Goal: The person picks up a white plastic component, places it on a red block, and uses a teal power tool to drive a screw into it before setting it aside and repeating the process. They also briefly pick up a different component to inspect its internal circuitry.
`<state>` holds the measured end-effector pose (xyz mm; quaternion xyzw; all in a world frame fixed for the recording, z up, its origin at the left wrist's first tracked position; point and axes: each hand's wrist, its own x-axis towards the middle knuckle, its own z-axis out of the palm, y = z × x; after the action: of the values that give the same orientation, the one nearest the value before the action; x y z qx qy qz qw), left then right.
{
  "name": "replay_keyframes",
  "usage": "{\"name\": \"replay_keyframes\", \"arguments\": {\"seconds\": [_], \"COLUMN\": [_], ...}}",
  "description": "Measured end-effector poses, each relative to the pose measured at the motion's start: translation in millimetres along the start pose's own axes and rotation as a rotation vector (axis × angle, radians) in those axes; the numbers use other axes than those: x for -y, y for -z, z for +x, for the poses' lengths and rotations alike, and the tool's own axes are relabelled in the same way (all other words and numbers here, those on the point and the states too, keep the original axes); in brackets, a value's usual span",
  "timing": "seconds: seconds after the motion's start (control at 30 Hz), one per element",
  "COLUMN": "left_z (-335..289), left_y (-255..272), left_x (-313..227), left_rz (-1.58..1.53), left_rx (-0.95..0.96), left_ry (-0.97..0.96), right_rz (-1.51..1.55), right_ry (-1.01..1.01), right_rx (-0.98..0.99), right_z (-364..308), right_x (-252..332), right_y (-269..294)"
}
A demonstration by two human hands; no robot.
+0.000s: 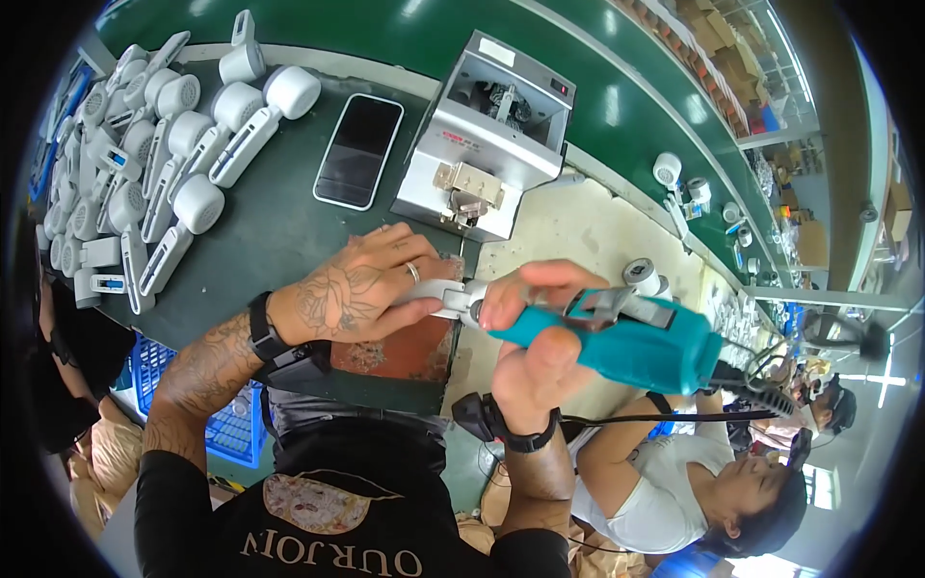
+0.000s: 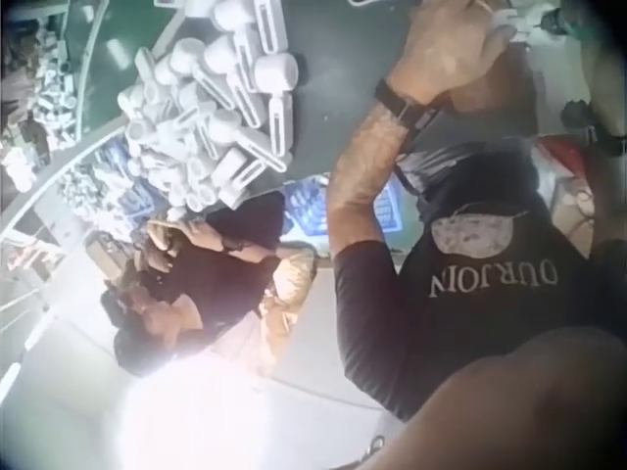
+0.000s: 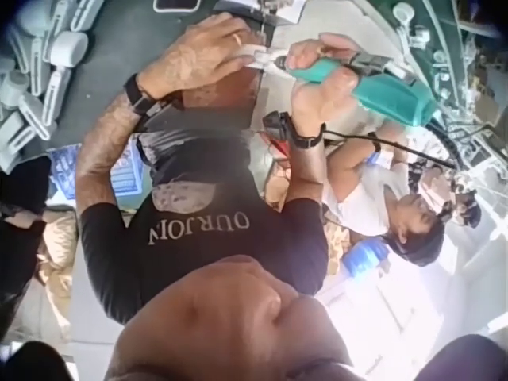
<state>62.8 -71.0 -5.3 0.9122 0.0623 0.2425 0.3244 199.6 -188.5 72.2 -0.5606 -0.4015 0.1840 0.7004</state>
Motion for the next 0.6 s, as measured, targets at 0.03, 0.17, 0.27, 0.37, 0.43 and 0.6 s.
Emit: {"name": "replay_keyframes", "arguments": {"seconds": [0.03, 0.17, 0.27, 0.37, 0.43, 0.6], "left_z": [2, 3, 0, -1, -1, 8], "left_y": [2, -2, -2, -2, 0, -4], "left_x": [-3, -3, -3, 0, 2, 6], "left_rz": [0.002, -0.008, -0.039, -0.047, -0.041, -0.014], "left_rx": [0.039, 0.011, 0.050, 0.036, 0.058, 0.015], "left_ry": [0.012, -0.043, -0.012, -0.017, -0.014, -0.055], "right_rz": [-0.023, -0.057, -0.034, 0.014, 0.033, 0.145], "right_ry": [-0.005, -0.022, -0.022, -0.041, -0.067, -0.050], "right_rx": [-0.006, -0.020, -0.002, 0.005, -0.006, 0.027], "right_z": [-6, -17, -20, -19, -19, -12], "right_x": [0, -2, -8, -13, -17, -26], "right_y": [2, 5, 8, 3, 0, 4]}}
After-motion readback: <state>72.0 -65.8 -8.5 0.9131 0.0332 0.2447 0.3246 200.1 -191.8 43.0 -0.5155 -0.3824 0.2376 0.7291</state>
